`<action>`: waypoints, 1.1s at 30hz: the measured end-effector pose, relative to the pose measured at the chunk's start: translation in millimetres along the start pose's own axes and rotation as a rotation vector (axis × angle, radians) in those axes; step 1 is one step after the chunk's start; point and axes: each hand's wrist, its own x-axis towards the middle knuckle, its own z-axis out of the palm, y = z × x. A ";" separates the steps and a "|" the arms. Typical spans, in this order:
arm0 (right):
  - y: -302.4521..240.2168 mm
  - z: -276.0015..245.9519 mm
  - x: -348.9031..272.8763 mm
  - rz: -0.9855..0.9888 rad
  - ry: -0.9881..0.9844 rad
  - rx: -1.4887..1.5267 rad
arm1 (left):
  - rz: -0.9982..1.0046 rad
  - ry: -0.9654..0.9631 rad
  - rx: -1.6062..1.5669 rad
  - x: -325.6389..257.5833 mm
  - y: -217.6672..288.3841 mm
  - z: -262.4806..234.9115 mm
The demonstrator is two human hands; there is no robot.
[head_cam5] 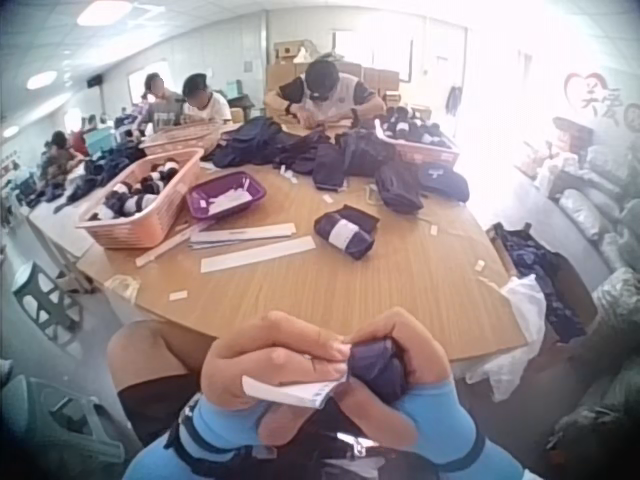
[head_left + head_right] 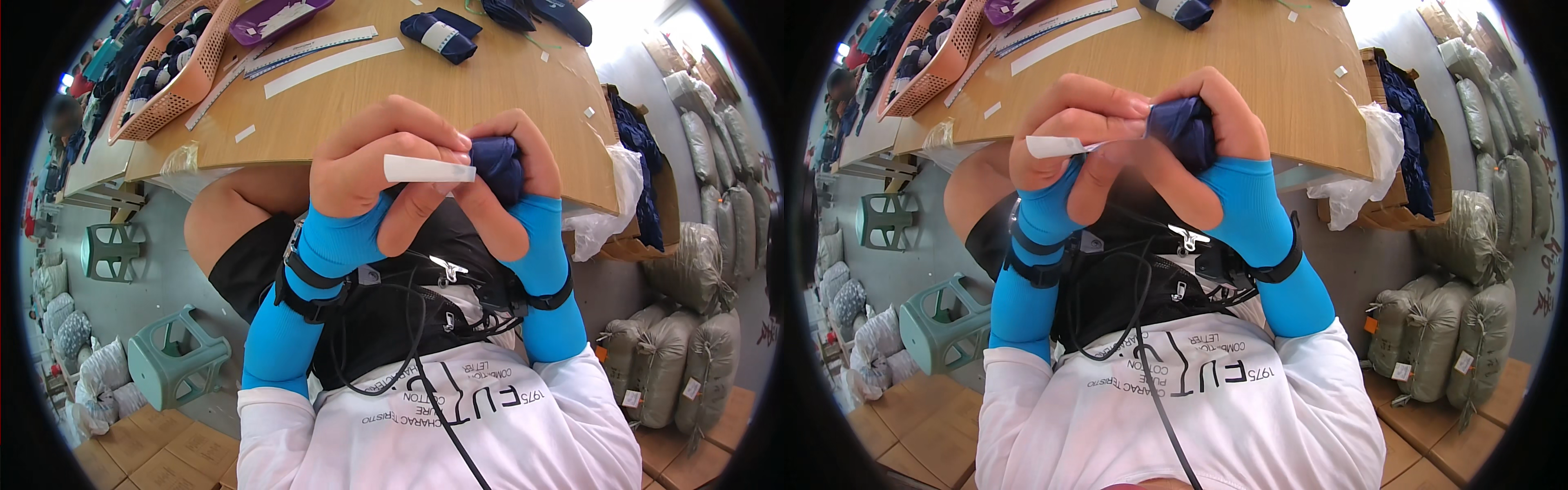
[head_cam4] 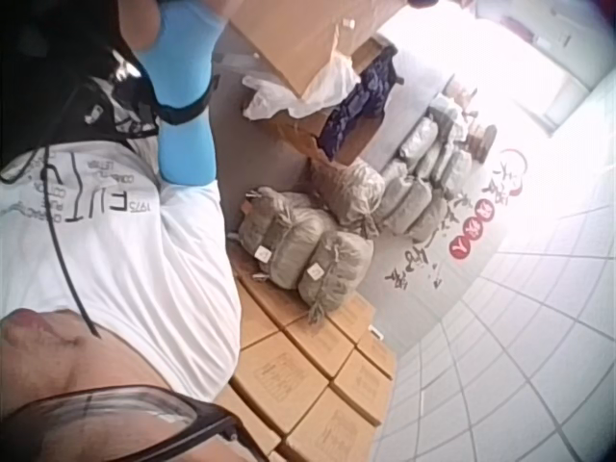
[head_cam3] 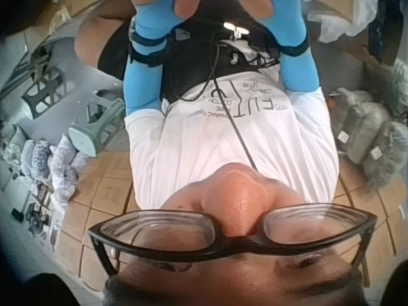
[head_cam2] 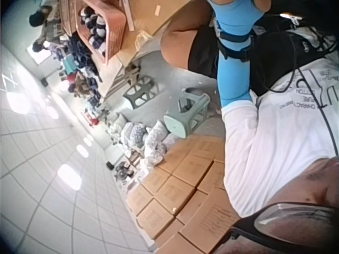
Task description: Manually wrapping pairs of folded socks with paper bands.
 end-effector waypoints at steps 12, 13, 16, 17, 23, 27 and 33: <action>1.8 1.3 -0.1 0.064 0.082 0.266 | -0.133 -0.049 -0.077 0.3 2.9 -1.5; -2.0 -2.0 -1.6 0.158 0.033 0.280 | -0.133 -0.073 -0.078 -0.3 2.7 -3.2; 12.8 -13.9 0.7 0.039 -0.038 0.160 | -0.119 -0.131 -0.090 -2.2 0.0 -7.1; 16.5 -15.0 3.6 -0.172 -0.063 0.029 | -0.107 -0.164 -0.096 -3.2 -1.0 -8.0; 18.0 -31.3 14.0 -0.397 -0.145 -0.222 | -0.232 -0.159 -0.189 -5.1 5.0 -3.2; 16.0 -30.3 14.6 -0.650 -0.095 -0.460 | -0.270 -0.129 -0.170 -6.7 7.9 1.1; 18.2 -28.0 9.1 -0.604 -0.028 -0.459 | -0.194 -0.151 -0.127 0.6 12.9 2.3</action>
